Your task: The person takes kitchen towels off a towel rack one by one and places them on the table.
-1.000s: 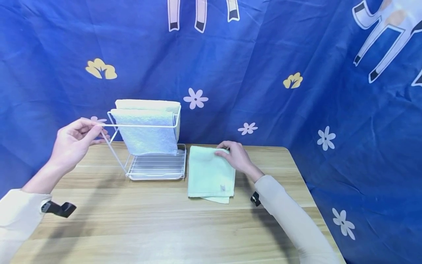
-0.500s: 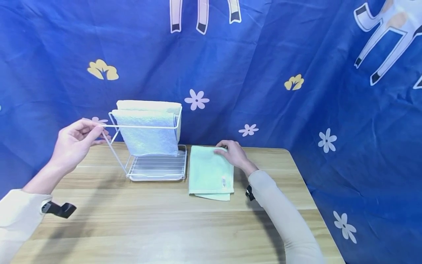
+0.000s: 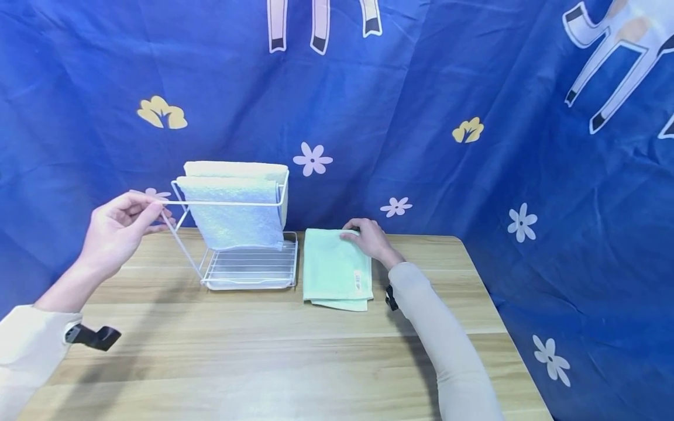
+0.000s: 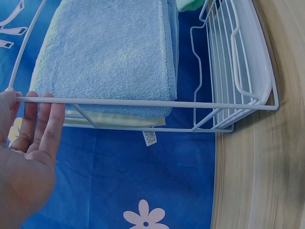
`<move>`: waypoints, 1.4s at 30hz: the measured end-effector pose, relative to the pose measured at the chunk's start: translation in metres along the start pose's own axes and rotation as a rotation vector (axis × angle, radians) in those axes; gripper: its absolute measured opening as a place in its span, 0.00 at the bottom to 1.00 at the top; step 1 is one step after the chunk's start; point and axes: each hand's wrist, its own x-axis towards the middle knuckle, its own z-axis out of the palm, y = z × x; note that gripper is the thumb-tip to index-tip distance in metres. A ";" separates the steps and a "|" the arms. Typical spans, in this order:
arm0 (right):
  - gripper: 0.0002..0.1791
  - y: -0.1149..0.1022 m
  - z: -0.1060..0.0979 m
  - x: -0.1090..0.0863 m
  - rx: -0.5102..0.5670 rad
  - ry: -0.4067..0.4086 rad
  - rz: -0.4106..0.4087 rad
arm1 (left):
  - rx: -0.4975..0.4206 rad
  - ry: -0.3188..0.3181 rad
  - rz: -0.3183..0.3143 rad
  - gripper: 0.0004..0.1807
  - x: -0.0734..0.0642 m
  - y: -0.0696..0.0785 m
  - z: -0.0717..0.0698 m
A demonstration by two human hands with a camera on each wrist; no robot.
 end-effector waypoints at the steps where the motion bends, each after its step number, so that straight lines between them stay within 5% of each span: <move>1: 0.12 0.001 0.001 0.001 -0.004 -0.007 0.005 | 0.001 -0.001 -0.003 0.07 -0.001 0.000 0.000; 24: 0.14 0.016 0.016 0.005 -0.062 -0.081 0.042 | -0.025 -0.006 0.019 0.06 -0.002 0.001 0.002; 30: 0.16 0.019 0.014 0.006 -0.113 -0.097 0.073 | -0.082 -0.019 0.033 0.05 -0.003 0.001 0.003; 42: 0.14 0.020 -0.001 0.004 -0.143 -0.083 0.081 | -0.029 -0.003 0.027 0.06 -0.001 0.001 0.001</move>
